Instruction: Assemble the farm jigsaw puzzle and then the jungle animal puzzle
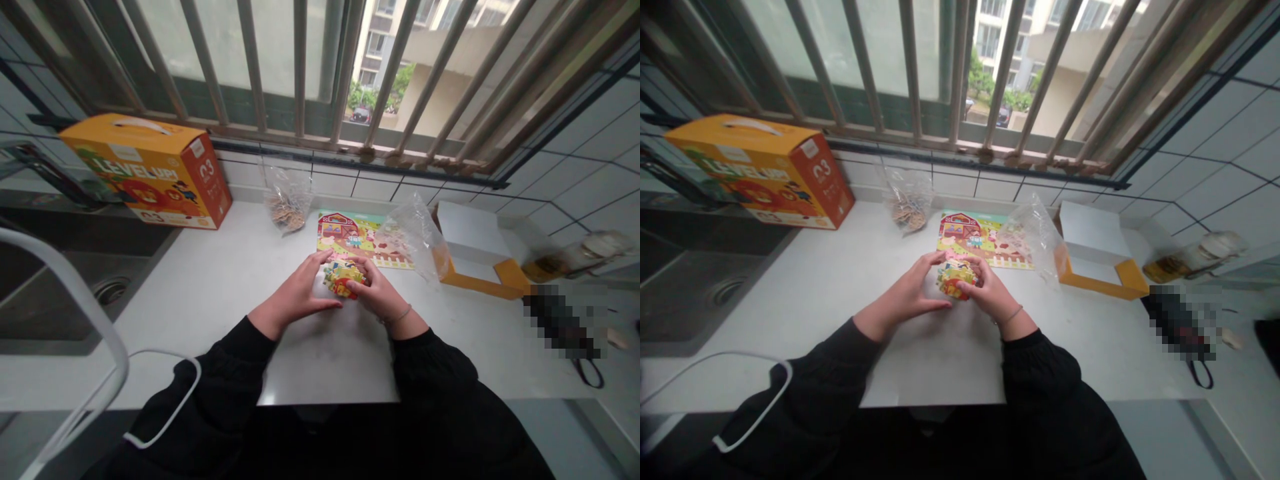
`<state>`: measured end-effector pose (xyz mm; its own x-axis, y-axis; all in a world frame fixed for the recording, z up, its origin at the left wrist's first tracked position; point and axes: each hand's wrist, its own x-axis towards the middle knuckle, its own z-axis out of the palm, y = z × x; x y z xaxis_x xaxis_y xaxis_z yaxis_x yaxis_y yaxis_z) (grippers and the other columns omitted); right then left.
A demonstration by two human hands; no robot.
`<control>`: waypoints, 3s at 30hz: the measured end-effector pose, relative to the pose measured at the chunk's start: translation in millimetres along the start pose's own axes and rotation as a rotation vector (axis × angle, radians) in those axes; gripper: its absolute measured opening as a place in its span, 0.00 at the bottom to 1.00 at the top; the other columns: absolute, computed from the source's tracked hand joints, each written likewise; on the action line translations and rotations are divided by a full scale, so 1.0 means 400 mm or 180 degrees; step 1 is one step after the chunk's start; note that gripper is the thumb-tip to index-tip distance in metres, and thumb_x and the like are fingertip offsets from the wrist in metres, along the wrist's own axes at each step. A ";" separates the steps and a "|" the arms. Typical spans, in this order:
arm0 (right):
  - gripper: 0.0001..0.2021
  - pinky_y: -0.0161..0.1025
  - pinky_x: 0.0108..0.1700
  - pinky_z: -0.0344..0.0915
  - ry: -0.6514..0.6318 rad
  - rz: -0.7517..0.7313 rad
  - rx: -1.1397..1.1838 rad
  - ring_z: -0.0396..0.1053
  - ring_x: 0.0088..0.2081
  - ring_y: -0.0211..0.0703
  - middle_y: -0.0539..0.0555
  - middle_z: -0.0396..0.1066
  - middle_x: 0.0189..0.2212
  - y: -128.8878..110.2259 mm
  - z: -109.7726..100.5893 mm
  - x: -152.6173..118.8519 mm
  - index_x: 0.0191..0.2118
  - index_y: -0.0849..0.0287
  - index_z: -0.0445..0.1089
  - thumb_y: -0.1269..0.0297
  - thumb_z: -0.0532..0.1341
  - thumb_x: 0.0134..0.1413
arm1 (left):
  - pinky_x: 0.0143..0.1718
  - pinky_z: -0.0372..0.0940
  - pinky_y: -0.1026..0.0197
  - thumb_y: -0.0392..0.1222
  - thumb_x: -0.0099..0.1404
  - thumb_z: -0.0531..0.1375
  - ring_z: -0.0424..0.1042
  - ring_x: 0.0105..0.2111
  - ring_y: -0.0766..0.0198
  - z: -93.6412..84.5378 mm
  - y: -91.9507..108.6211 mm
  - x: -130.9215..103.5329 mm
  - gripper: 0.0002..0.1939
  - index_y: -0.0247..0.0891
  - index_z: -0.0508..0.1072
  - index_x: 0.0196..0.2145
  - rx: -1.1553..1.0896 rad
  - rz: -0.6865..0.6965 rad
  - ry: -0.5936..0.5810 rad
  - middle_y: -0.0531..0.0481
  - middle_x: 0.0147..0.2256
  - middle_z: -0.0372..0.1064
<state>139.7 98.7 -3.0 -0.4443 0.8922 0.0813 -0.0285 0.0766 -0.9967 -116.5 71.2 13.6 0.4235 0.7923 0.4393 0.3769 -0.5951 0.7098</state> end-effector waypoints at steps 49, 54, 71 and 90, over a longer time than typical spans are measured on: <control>0.21 0.58 0.74 0.64 0.0877 -0.0634 -0.3393 0.67 0.70 0.60 0.68 0.71 0.67 0.014 0.113 -0.018 0.63 0.61 0.75 0.57 0.56 0.76 | 0.66 0.69 0.40 0.44 0.65 0.74 0.75 0.63 0.43 0.018 -0.029 -0.017 0.33 0.41 0.71 0.65 0.0390 -0.0262 -0.0278 0.37 0.62 0.75; 0.24 0.58 0.75 0.60 0.0855 -0.0164 -0.3878 0.64 0.73 0.58 0.66 0.67 0.73 0.033 0.066 -0.032 0.68 0.59 0.73 0.56 0.53 0.78 | 0.63 0.72 0.41 0.45 0.64 0.75 0.77 0.59 0.43 0.011 -0.041 -0.023 0.28 0.42 0.75 0.59 0.0486 -0.0392 -0.0390 0.39 0.58 0.77; 0.34 0.77 0.78 0.46 0.1005 0.1692 -0.4602 0.44 0.82 0.64 0.60 0.45 0.84 0.001 -0.128 -0.145 0.83 0.53 0.52 0.46 0.40 0.82 | 0.74 0.54 0.25 0.48 0.73 0.71 0.65 0.71 0.39 0.010 0.003 -0.025 0.21 0.52 0.80 0.62 0.0923 -0.0109 -0.0968 0.42 0.72 0.68; 0.43 0.89 0.74 0.33 0.2435 0.2317 -0.4560 0.37 0.83 0.71 0.70 0.41 0.83 0.004 -0.238 -0.338 0.83 0.67 0.49 0.41 0.34 0.79 | 0.69 0.65 0.34 0.43 0.73 0.69 0.71 0.67 0.42 0.017 -0.012 -0.024 0.17 0.49 0.82 0.58 0.0892 0.0085 -0.0723 0.40 0.68 0.72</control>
<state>285.1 20.7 -14.8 0.4776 0.8757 0.0714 0.8780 -0.4725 -0.0770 -116.7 65.4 2.2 0.5968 0.7443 0.2997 0.5611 -0.6541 0.5072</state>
